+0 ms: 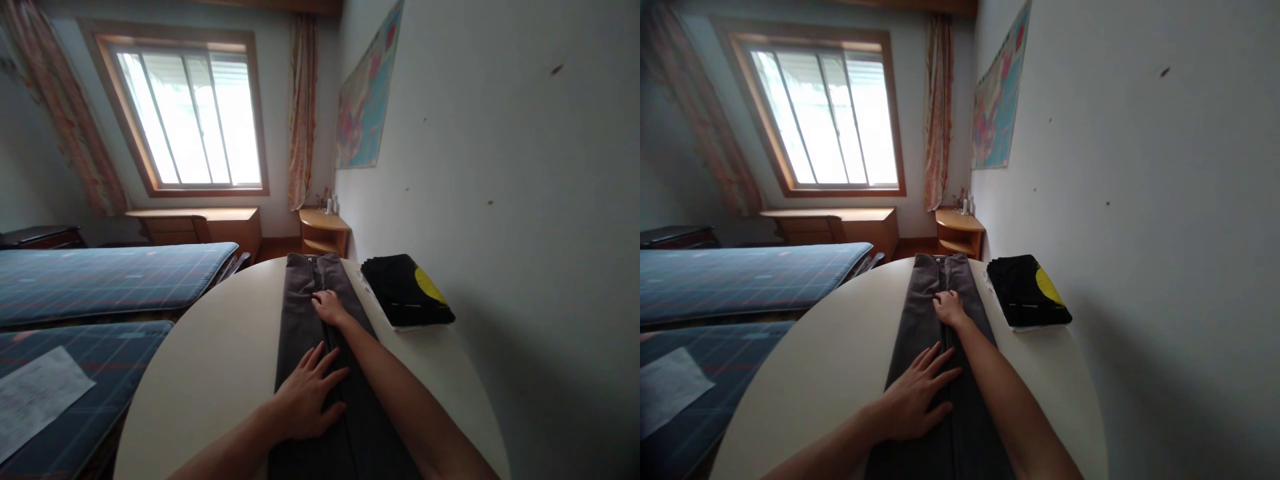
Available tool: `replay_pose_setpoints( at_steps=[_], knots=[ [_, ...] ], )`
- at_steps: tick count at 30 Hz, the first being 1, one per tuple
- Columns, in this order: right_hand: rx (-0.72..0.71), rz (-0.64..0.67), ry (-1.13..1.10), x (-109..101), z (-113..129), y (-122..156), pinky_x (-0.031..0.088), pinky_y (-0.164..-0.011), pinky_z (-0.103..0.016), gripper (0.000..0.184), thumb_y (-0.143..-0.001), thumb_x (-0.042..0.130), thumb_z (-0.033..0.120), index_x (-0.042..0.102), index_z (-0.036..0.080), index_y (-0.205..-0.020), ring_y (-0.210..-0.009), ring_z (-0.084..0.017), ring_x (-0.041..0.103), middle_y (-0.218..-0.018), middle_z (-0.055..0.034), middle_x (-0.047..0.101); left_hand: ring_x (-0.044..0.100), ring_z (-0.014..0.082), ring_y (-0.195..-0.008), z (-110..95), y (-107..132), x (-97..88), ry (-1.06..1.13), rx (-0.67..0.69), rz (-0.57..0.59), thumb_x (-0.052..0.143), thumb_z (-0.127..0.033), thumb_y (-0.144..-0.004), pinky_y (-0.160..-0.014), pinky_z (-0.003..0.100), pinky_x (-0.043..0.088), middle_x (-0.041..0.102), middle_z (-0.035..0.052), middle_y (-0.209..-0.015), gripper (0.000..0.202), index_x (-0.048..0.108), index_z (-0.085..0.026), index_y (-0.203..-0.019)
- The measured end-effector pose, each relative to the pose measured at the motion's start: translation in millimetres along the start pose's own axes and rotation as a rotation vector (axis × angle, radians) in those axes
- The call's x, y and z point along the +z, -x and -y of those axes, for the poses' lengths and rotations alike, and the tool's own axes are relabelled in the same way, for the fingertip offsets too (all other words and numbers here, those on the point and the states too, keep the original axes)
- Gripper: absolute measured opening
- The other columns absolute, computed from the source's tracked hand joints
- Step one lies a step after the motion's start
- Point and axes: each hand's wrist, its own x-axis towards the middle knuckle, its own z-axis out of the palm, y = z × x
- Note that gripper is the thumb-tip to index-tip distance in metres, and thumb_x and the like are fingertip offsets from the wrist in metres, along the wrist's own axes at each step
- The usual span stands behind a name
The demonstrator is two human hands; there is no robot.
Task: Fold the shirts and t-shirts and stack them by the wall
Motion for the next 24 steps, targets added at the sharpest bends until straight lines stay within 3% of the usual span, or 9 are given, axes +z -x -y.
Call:
replay_pose_setpoints(
  at_steps=[4, 9, 13, 16, 21, 24],
  knots=[
    [0.003, -0.035, 0.046, 3, -2, 5, 0.031, -0.11, -0.045, 0.043, -0.095, 0.045, 0.031, 0.059, 0.018, -0.133, -0.136, -0.029, 0.036, -0.145, -0.0112, 0.047, 0.013, 0.0411, -0.146, 0, 0, 1.1, 0.007, -0.007, 0.013, 0.062, -0.045, -0.085, -0.116, 0.063, 0.019, 0.021, 0.0079, -0.161, 0.068, 0.039, -0.03, -0.147],
    [-0.136, 0.041, 0.078, -10, -12, 20, 0.029, -0.113, -0.039, 0.046, -0.096, 0.044, 0.037, 0.053, 0.021, -0.139, -0.138, -0.026, 0.036, -0.155, -0.0092, 0.034, 0.013, 0.0383, -0.147, 2, -1, 2.0, 0.004, 0.003, -0.005, 0.06, -0.044, -0.085, -0.117, 0.06, 0.019, 0.023, 0.0071, -0.16, 0.07, 0.036, -0.028, -0.149],
    [-0.252, 0.168, 0.137, -20, -25, 53, 0.02, -0.117, -0.046, 0.056, -0.101, 0.031, 0.043, 0.036, 0.017, -0.15, -0.146, -0.029, 0.022, -0.158, -0.0103, 0.026, 0.013, 0.0355, -0.148, 2, -2, 2.1, -0.003, -0.024, 0.005, 0.059, -0.044, -0.085, -0.119, 0.056, 0.016, 0.024, 0.0081, -0.16, 0.072, 0.034, -0.023, -0.149],
    [-0.281, 0.211, 0.153, -28, -29, 89, 0.017, -0.119, -0.047, 0.058, -0.102, 0.023, 0.042, 0.029, 0.015, -0.153, -0.148, -0.027, 0.017, -0.159, -0.0093, 0.023, 0.02, 0.0312, -0.146, 1, -2, 3.7, 0.028, -0.03, -0.063, 0.058, -0.036, -0.085, -0.12, 0.051, 0.019, 0.03, 0.0101, -0.157, 0.07, 0.032, -0.02, -0.148],
    [-0.27, 0.252, 0.129, -41, -22, 152, 0.015, -0.12, -0.046, 0.06, -0.102, 0.024, 0.047, 0.027, 0.017, -0.154, -0.148, -0.025, 0.014, -0.16, -0.0063, 0.021, 0.05, 0.023, -0.118, -1, -1, 5.4, 0.049, -0.072, -0.238, 0.052, -0.013, -0.076, -0.107, 0.04, 0.039, 0.054, 0.009, -0.126, 0.043, 0.048, -0.019, -0.119],
    [-0.297, 0.264, 0.111, -48, -14, 190, 0.013, -0.121, -0.047, 0.062, -0.101, 0.027, 0.051, 0.024, 0.02, -0.155, -0.149, -0.025, 0.012, -0.16, -0.005, 0.019, 0.053, 0.0221, -0.101, -8, 6, 2.1, -0.003, -0.068, -0.223, 0.052, -0.013, -0.078, -0.094, 0.038, 0.046, 0.056, 0.0059, -0.104, 0.018, 0.052, -0.02, -0.095]
  ],
)
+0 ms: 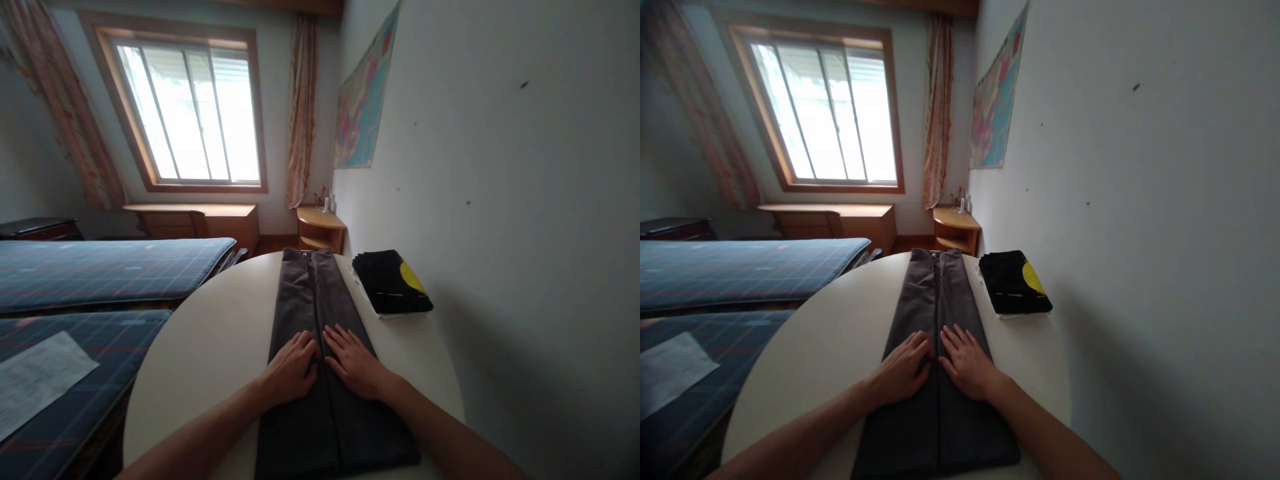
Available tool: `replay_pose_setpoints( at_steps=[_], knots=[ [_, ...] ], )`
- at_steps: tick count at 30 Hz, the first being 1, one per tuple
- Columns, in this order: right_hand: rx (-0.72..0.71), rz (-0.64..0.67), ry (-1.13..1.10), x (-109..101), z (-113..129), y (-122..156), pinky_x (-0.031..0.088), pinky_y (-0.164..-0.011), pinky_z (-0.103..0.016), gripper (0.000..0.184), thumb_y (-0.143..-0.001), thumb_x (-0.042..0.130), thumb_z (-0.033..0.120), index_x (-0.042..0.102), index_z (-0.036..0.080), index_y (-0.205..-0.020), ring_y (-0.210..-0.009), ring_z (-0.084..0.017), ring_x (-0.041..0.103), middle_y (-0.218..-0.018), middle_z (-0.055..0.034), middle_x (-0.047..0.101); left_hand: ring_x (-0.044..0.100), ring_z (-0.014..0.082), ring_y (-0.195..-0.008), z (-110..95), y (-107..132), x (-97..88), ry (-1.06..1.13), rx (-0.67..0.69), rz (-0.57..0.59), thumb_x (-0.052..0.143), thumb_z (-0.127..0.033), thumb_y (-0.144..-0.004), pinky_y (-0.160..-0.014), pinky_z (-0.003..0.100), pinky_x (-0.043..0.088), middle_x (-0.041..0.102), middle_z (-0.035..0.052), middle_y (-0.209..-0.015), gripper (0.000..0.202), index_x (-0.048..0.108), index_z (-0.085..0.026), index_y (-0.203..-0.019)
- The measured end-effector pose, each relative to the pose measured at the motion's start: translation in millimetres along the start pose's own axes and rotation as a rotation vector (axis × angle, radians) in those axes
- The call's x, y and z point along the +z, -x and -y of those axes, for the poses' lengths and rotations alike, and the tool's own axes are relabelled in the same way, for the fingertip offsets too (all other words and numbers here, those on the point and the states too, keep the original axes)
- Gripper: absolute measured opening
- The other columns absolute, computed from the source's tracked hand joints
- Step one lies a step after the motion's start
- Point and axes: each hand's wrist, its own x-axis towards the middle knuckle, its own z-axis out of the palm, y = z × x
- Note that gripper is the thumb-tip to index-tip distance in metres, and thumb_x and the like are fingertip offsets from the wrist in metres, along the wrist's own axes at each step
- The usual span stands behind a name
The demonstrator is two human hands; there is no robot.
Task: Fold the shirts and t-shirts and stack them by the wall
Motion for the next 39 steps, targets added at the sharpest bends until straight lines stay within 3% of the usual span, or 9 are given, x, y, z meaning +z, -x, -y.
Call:
replay_pose_setpoints(
  at_steps=[3, 8, 11, 13, 18, 23, 30, 34, 39],
  knots=[
    [-0.041, 0.017, -0.039, -1, 17, 33, 0.013, -0.121, -0.048, 0.063, -0.101, 0.029, 0.052, 0.024, 0.021, -0.155, -0.149, -0.026, 0.013, -0.16, -0.005, 0.02, 0.053, 0.0225, -0.1, -10, 18, -11.6, -0.007, 0.071, 0.094, 0.056, -0.017, -0.081, -0.091, 0.036, 0.047, 0.057, 0.0052, -0.1, 0.008, 0.055, -0.021, -0.089],
    [-0.133, 0.104, -0.15, -13, 35, 79, 0.011, -0.122, -0.048, 0.068, -0.098, 0.038, 0.056, 0.02, 0.024, -0.155, -0.149, -0.027, 0.011, -0.161, -0.0046, 0.019, 0.045, 0.0279, -0.128, -24, 62, -36.5, 0.059, 0.214, 0.281, 0.072, -0.03, -0.075, -0.108, 0.042, 0.038, 0.052, 0.0067, -0.136, 0.048, 0.054, -0.025, -0.119],
    [-0.183, 0.183, -0.192, -26, 42, 98, 0.012, -0.122, -0.048, 0.084, -0.087, 0.056, 0.059, 0.021, 0.024, -0.155, -0.148, -0.029, 0.015, -0.16, -0.0067, 0.02, 0.036, 0.0316, -0.138, -25, 84, -48.3, 0.048, 0.226, 0.372, 0.073, -0.035, -0.074, -0.111, 0.046, 0.036, 0.044, 0.0069, -0.149, 0.047, 0.054, -0.024, -0.116],
    [-0.183, 0.194, -0.193, -36, 45, 107, 0.019, -0.12, -0.047, 0.091, -0.076, 0.07, 0.054, 0.032, 0.023, -0.152, -0.144, -0.032, 0.025, -0.157, -0.0101, 0.03, 0.039, 0.0323, -0.137, -23, 94, -55.4, 0.024, 0.246, 0.395, 0.074, -0.034, -0.071, -0.11, 0.047, 0.038, 0.043, 0.0069, -0.15, 0.045, 0.056, -0.024, -0.111],
    [-0.154, 0.149, -0.158, -50, 48, 126, 0.04, -0.108, -0.037, 0.072, -0.064, 0.075, 0.028, 0.059, 0.023, -0.134, -0.124, -0.027, 0.049, -0.132, -0.01, 0.054, 0.054, 0.0276, -0.122, -12, 110, -70.5, -0.059, 0.318, 0.355, 0.075, -0.028, -0.066, -0.102, 0.041, 0.047, 0.054, 0.0045, -0.137, 0.056, 0.056, -0.028, -0.119],
    [-0.209, 0.07, -0.006, -40, 43, 129, 0.046, -0.093, -0.033, 0.05, -0.074, 0.064, 0.017, 0.063, 0.025, -0.123, -0.107, -0.021, 0.056, -0.117, -0.0056, 0.062, 0.059, 0.0229, -0.118, -1, 116, -63.1, -0.161, 0.383, 0.23, 0.06, -0.019, -0.083, -0.099, 0.035, 0.05, 0.062, 0.0039, -0.129, 0.041, 0.055, -0.027, -0.123],
    [-0.288, -0.103, 0.351, -4, 42, 116, 0.045, -0.071, -0.031, 0.018, -0.08, 0.06, 0.009, 0.063, 0.02, -0.094, -0.08, -0.02, 0.059, -0.087, -0.0024, 0.064, 0.066, 0.0196, -0.098, -2, 113, -46.8, -0.145, 0.304, 0.093, 0.049, -0.01, -0.087, -0.086, 0.03, 0.054, 0.07, 0.0046, -0.105, 0.03, 0.054, -0.022, -0.114],
    [-0.271, -0.103, 0.383, -4, 40, 110, 0.044, -0.069, -0.03, 0.021, -0.081, 0.053, 0.001, 0.06, 0.019, -0.089, -0.076, -0.019, 0.059, -0.087, -0.0023, 0.065, 0.067, 0.0183, -0.09, 0, 113, -44.1, -0.103, 0.213, 0.085, 0.048, -0.011, -0.09, -0.078, 0.027, 0.054, 0.069, 0.0031, -0.098, 0.022, 0.054, -0.023, -0.108],
    [-0.207, -0.044, 0.182, -29, 32, 111, 0.042, -0.093, -0.034, 0.044, -0.075, 0.045, -0.004, 0.063, 0.023, -0.105, -0.106, -0.021, 0.059, -0.114, -0.0034, 0.066, 0.066, 0.019, -0.088, 3, 114, -45.5, -0.067, 0.142, 0.081, 0.048, -0.012, -0.09, -0.078, 0.028, 0.051, 0.069, 0.0025, -0.096, 0.021, 0.052, -0.023, -0.107]
  ],
)
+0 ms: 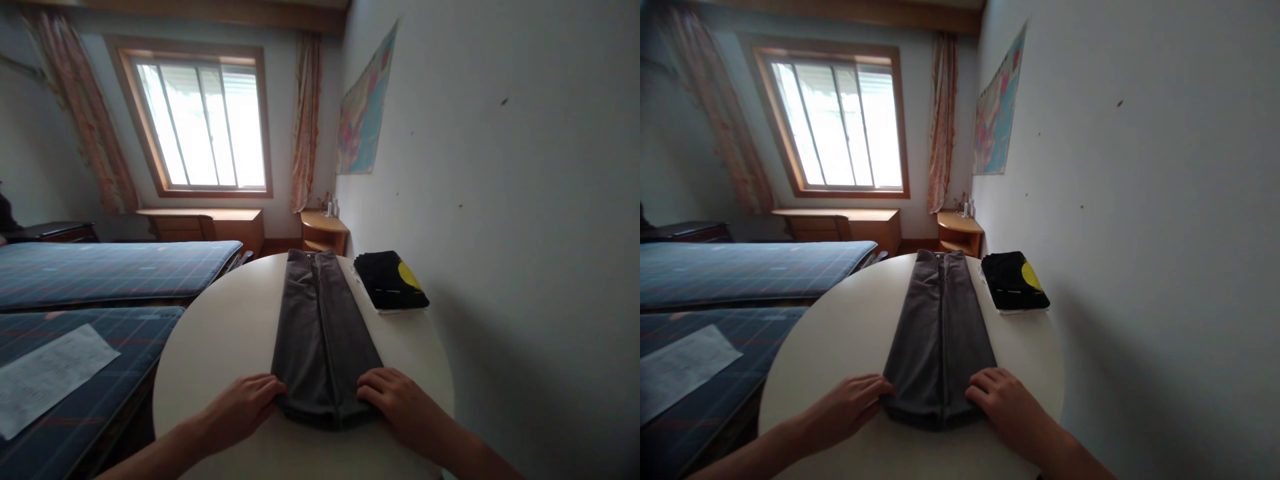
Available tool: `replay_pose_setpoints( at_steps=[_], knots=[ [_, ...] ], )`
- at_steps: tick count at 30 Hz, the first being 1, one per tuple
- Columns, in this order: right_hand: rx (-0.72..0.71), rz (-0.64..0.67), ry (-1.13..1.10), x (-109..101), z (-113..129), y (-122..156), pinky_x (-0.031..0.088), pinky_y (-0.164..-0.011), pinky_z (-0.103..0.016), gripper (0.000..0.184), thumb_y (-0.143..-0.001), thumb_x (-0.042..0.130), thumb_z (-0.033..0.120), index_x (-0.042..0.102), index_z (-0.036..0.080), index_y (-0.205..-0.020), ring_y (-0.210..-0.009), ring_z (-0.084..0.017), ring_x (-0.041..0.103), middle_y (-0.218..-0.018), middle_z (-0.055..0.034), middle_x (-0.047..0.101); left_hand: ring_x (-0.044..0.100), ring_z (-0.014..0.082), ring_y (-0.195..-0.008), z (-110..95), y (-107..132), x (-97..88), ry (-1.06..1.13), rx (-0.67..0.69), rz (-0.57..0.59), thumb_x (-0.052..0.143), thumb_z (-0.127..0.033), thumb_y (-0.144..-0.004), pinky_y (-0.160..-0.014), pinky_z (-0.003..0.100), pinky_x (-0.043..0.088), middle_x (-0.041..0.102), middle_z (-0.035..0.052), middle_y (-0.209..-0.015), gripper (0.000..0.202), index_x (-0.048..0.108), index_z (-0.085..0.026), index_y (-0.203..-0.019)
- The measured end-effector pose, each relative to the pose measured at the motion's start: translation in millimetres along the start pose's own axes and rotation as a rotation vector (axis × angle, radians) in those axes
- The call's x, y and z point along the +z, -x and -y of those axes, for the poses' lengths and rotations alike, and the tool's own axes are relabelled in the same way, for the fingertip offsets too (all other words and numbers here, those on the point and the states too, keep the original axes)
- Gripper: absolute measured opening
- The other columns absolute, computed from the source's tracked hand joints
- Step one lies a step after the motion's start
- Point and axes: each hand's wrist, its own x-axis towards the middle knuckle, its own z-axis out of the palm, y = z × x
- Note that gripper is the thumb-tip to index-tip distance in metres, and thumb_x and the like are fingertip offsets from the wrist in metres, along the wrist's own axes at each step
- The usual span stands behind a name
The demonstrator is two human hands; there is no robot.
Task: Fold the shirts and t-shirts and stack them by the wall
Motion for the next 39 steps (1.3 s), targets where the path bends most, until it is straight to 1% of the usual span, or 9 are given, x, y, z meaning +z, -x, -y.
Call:
replay_pose_setpoints(
  at_steps=[5, 10, 14, 21, 25, 29, 32, 36, 39],
  knots=[
    [0.072, 0.131, -0.189, -28, -1, 8, 0.043, -0.085, -0.029, 0.046, -0.074, 0.044, 0.002, 0.064, 0.024, -0.108, -0.099, -0.019, 0.064, -0.104, -0.0032, 0.07, 0.065, 0.0195, -0.09, -8, 2, -12.1, 0.031, -0.023, 0.105, 0.051, -0.015, -0.09, -0.085, 0.03, 0.049, 0.07, 0.0015, -0.097, 0.02, 0.056, -0.025, -0.107],
    [0.092, 0.236, -0.242, -57, 8, 5, 0.039, -0.064, -0.023, 0.026, -0.074, 0.051, 0.011, 0.064, 0.022, -0.093, -0.075, -0.018, 0.067, -0.079, -0.0007, 0.07, 0.066, 0.017, -0.08, -20, 1, -29.7, 0.121, -0.076, 0.169, 0.056, -0.02, -0.085, -0.076, 0.026, 0.049, 0.07, -0.0007, -0.087, 0.022, 0.06, -0.027, -0.106],
    [0.077, 0.18, -0.267, -79, -6, -14, 0.038, -0.065, -0.021, 0.022, -0.073, 0.051, 0.011, 0.064, 0.02, -0.088, -0.072, -0.015, 0.064, -0.078, -0.0004, 0.069, 0.063, 0.0134, -0.069, -16, -18, -49.2, 0.122, -0.069, -0.008, 0.05, -0.025, -0.09, -0.07, 0.024, 0.047, 0.069, -0.001, -0.085, 0.02, 0.06, -0.026, -0.108],
    [0.227, -0.143, -0.109, -109, -53, -76, 0.041, -0.071, -0.024, 0.025, -0.082, 0.052, 0.017, 0.067, 0.02, -0.102, -0.082, -0.018, 0.065, -0.094, -0.0045, 0.071, 0.056, 0.0107, -0.055, 26, -85, -75.6, -0.001, -0.228, -0.35, 0.048, -0.036, -0.094, -0.067, 0.025, 0.046, 0.071, -0.0003, -0.089, 0.025, 0.062, -0.023, -0.11],
    [0.256, -0.284, 0.017, -94, -79, -117, 0.043, -0.086, -0.028, 0.03, -0.087, 0.05, 0.015, 0.066, 0.018, -0.111, -0.098, -0.021, 0.063, -0.106, -0.008, 0.069, 0.064, 0.0162, -0.067, 64, -121, -67.4, 0.026, -0.389, -0.419, 0.049, -0.038, -0.093, -0.066, 0.026, 0.047, 0.07, 0.0009, -0.083, 0.029, 0.062, -0.022, -0.113],
    [0.288, -0.341, 0.001, -48, -98, -144, 0.04, -0.099, -0.033, 0.035, -0.094, 0.043, 0.017, 0.061, 0.015, -0.125, -0.111, -0.021, 0.058, -0.117, -0.0112, 0.066, 0.068, 0.0208, -0.086, 98, -136, -36.5, 0.056, -0.577, -0.318, 0.05, -0.036, -0.094, -0.077, 0.03, 0.049, 0.073, 0.0049, -0.095, 0.029, 0.062, -0.023, -0.117],
    [0.267, -0.306, 0.012, -13, -101, -147, 0.033, -0.11, -0.041, 0.045, -0.095, 0.045, 0.023, 0.049, 0.016, -0.139, -0.129, -0.024, 0.046, -0.138, -0.0121, 0.054, 0.068, 0.0229, -0.094, 105, -130, -12.6, 0.084, -0.635, -0.265, 0.054, -0.032, -0.092, -0.084, 0.033, 0.051, 0.072, 0.0087, -0.108, 0.037, 0.056, -0.02, -0.127],
    [0.234, -0.223, -0.01, 10, -97, -132, 0.027, -0.115, -0.046, 0.044, -0.098, 0.044, 0.035, 0.05, 0.02, -0.139, -0.138, -0.025, 0.034, -0.147, -0.009, 0.045, 0.048, 0.026, -0.13, 87, -110, -0.5, 0.003, -0.38, -0.315, 0.052, -0.032, -0.093, -0.109, 0.043, 0.037, 0.052, 0.0113, -0.142, 0.046, 0.048, -0.021, -0.138],
    [0.137, -0.147, -0.068, 12, -92, -116, 0.027, -0.115, -0.045, 0.044, -0.097, 0.045, 0.043, 0.053, 0.024, -0.137, -0.138, -0.025, 0.035, -0.145, -0.0075, 0.047, 0.037, 0.026, -0.139, 68, -95, -2.2, -0.007, -0.088, -0.155, 0.051, -0.034, -0.094, -0.113, 0.045, 0.033, 0.039, 0.0075, -0.152, 0.048, 0.045, -0.027, -0.141]
  ],
)
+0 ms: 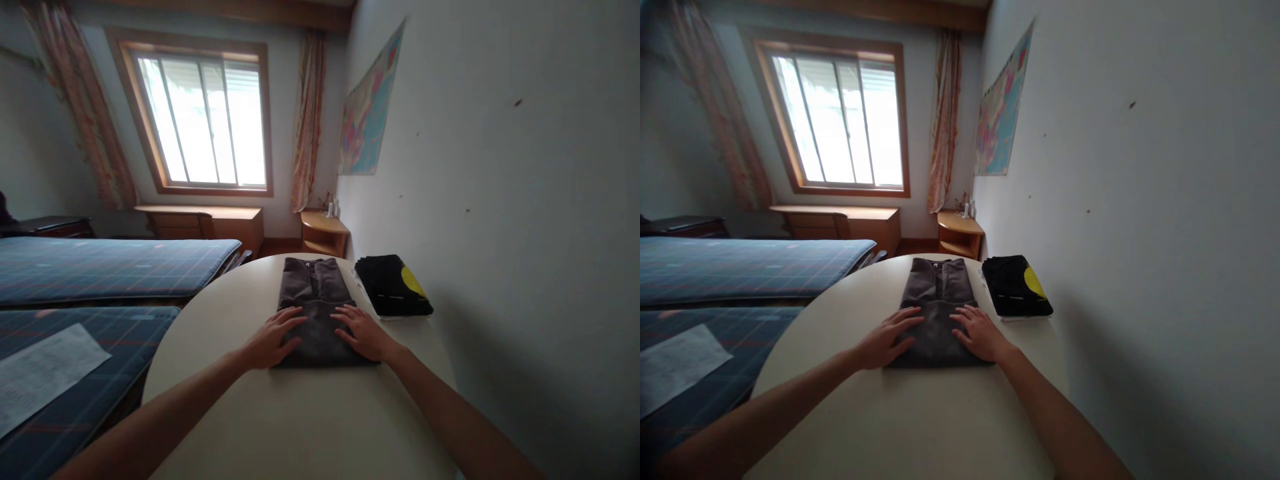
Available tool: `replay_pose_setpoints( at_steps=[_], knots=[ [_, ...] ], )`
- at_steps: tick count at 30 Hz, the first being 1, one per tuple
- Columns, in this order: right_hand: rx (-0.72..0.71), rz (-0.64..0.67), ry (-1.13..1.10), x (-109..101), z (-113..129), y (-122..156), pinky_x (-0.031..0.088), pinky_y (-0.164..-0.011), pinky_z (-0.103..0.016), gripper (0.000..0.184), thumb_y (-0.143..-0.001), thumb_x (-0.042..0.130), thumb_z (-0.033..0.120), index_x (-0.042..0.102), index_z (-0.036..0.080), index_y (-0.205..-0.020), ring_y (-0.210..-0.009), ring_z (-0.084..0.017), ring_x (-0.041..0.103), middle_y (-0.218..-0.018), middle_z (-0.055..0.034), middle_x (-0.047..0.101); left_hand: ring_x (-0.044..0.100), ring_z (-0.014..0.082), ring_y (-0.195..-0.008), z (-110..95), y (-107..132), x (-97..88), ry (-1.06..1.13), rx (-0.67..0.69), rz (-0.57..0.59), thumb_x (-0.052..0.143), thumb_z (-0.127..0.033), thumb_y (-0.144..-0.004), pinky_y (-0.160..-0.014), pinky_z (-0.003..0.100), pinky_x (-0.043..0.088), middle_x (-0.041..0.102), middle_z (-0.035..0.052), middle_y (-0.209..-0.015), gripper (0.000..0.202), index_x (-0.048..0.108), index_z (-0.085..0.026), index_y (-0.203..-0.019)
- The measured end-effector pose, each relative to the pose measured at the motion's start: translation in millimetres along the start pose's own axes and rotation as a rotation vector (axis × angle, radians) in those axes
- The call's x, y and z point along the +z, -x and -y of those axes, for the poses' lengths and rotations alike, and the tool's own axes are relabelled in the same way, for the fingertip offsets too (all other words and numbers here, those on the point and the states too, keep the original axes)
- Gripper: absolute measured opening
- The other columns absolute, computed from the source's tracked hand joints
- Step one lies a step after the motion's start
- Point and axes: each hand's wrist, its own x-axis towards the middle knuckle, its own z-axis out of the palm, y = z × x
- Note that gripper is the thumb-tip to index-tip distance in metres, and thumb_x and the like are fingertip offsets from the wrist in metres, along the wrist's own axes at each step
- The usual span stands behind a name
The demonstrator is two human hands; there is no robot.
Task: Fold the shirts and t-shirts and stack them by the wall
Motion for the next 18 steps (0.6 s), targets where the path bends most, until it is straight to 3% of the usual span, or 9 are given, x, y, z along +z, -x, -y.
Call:
replay_pose_setpoints(
  at_steps=[2, 5, 8, 11, 15, 18],
  knots=[
    [-0.046, 0.027, -0.034, -3, 4, 10, 0.031, -0.113, -0.043, 0.043, -0.096, 0.048, 0.044, 0.056, 0.024, -0.133, -0.133, -0.025, 0.04, -0.14, -0.0087, 0.051, 0.038, 0.0281, -0.137, -10, 8, -2.3, -0.013, 0.125, 0.127, 0.056, -0.037, -0.09, -0.111, 0.046, 0.035, 0.039, 0.0074, -0.151, 0.053, 0.045, -0.03, -0.141],
    [-0.117, 0.012, -0.068, -9, 13, 24, 0.039, -0.106, -0.039, 0.04, -0.092, 0.054, 0.045, 0.061, 0.021, -0.124, -0.121, -0.024, 0.049, -0.126, -0.0106, 0.057, 0.05, 0.0286, -0.123, -19, 15, -2.0, -0.103, 0.203, 0.158, 0.063, -0.035, -0.085, -0.104, 0.045, 0.042, 0.053, 0.01, -0.134, 0.05, 0.052, -0.026, -0.132],
    [-0.214, 0.017, -0.044, -11, 22, 37, 0.042, -0.099, -0.039, 0.042, -0.083, 0.066, 0.045, 0.061, 0.019, -0.115, -0.109, -0.024, 0.053, -0.117, -0.0107, 0.059, 0.058, 0.025, -0.103, -22, 19, 2.2, -0.228, 0.209, 0.116, 0.059, -0.03, -0.089, -0.09, 0.038, 0.049, 0.06, 0.0095, -0.113, 0.029, 0.058, -0.021, -0.116],
    [-0.244, 0.033, 0.059, -9, 27, 44, 0.045, -0.092, -0.037, 0.029, -0.086, 0.062, 0.034, 0.062, 0.018, -0.11, -0.1, -0.023, 0.056, -0.108, -0.0093, 0.062, 0.06, 0.0217, -0.093, -20, 19, 7.3, -0.331, 0.229, 0.117, 0.052, -0.028, -0.095, -0.08, 0.032, 0.05, 0.062, 0.0079, -0.101, 0.014, 0.059, -0.02, -0.104],
    [-0.241, 0.058, 0.158, -9, 30, 49, 0.046, -0.081, -0.03, 0.022, -0.095, 0.047, 0.023, 0.065, 0.017, -0.105, -0.089, -0.019, 0.06, -0.097, -0.0077, 0.065, 0.062, 0.0199, -0.086, -20, 18, 7.4, -0.4, 0.184, 0.144, 0.049, -0.027, -0.097, -0.072, 0.028, 0.048, 0.063, 0.0061, -0.093, 0.013, 0.059, -0.019, -0.096],
    [-0.214, 0.092, 0.112, -18, 41, 55, 0.046, -0.075, -0.026, 0.021, -0.092, 0.049, 0.02, 0.068, 0.018, -0.101, -0.083, -0.016, 0.063, -0.093, -0.0062, 0.067, 0.064, 0.019, -0.085, -28, 22, -4.3, -0.325, 0.184, 0.178, 0.053, -0.027, -0.095, -0.071, 0.027, 0.048, 0.064, 0.0042, -0.092, 0.009, 0.059, -0.021, -0.097]
  ],
)
